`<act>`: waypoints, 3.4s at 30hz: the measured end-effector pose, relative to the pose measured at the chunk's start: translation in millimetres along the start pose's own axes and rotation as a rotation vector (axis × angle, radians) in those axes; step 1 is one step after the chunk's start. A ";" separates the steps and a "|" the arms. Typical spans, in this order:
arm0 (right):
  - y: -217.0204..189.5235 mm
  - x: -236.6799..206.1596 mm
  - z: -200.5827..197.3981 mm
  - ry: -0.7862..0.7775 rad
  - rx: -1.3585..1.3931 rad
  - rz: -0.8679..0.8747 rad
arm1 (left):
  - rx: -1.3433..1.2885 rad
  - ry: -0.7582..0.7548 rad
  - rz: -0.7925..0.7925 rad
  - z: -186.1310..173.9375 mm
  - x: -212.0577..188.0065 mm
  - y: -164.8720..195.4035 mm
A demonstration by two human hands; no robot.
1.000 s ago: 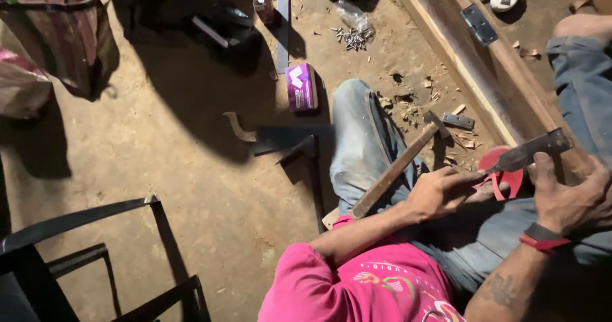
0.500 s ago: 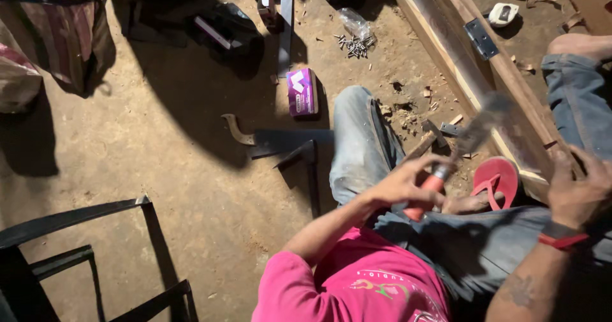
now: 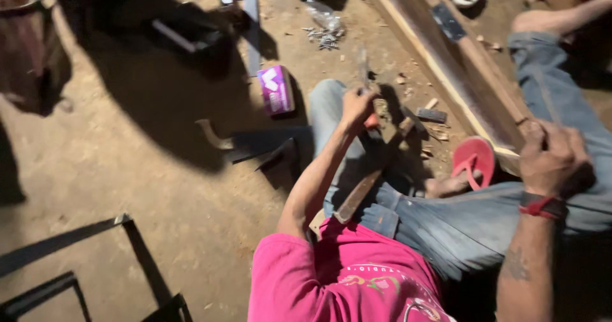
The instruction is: The person sits on the floor and uses a chisel and hammer to carve recesses into a wooden plank for door hinges. They repeatedly position the hinge, chisel the wood, and hammer the chisel to deepen the mortise. The person then hammers nails to secure the hinges to the plank.
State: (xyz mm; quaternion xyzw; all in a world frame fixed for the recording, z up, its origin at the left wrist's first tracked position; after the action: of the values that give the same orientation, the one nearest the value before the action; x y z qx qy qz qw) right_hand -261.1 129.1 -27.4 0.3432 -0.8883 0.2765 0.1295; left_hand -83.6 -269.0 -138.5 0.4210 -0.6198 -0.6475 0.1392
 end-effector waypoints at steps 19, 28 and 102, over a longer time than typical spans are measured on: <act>-37.4 13.6 -24.3 0.032 -0.161 0.091 | 0.996 -0.355 0.577 150.5 2.5 26.4; -55.9 23.5 -38.3 0.122 -0.007 -0.015 | 1.107 -0.308 0.824 194.5 -22.3 23.6; -47.6 -75.3 -11.8 0.347 0.551 0.824 | 1.016 -0.625 1.213 263.6 -138.3 91.0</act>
State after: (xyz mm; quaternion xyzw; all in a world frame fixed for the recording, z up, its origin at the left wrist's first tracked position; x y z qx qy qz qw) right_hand -173.1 147.3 -30.2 -0.0642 -0.8095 0.5805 0.0604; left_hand -220.0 -8.8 -35.6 -0.1710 -0.9635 -0.1902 0.0787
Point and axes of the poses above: each hand's wrist, its own x-axis towards the middle knuckle, its own z-axis out of the palm, y = z × x, the point moved 9 cm from there along x, towards the middle knuckle, and after that the axes turned 4 degrees about -y, right-handed, at the moved point
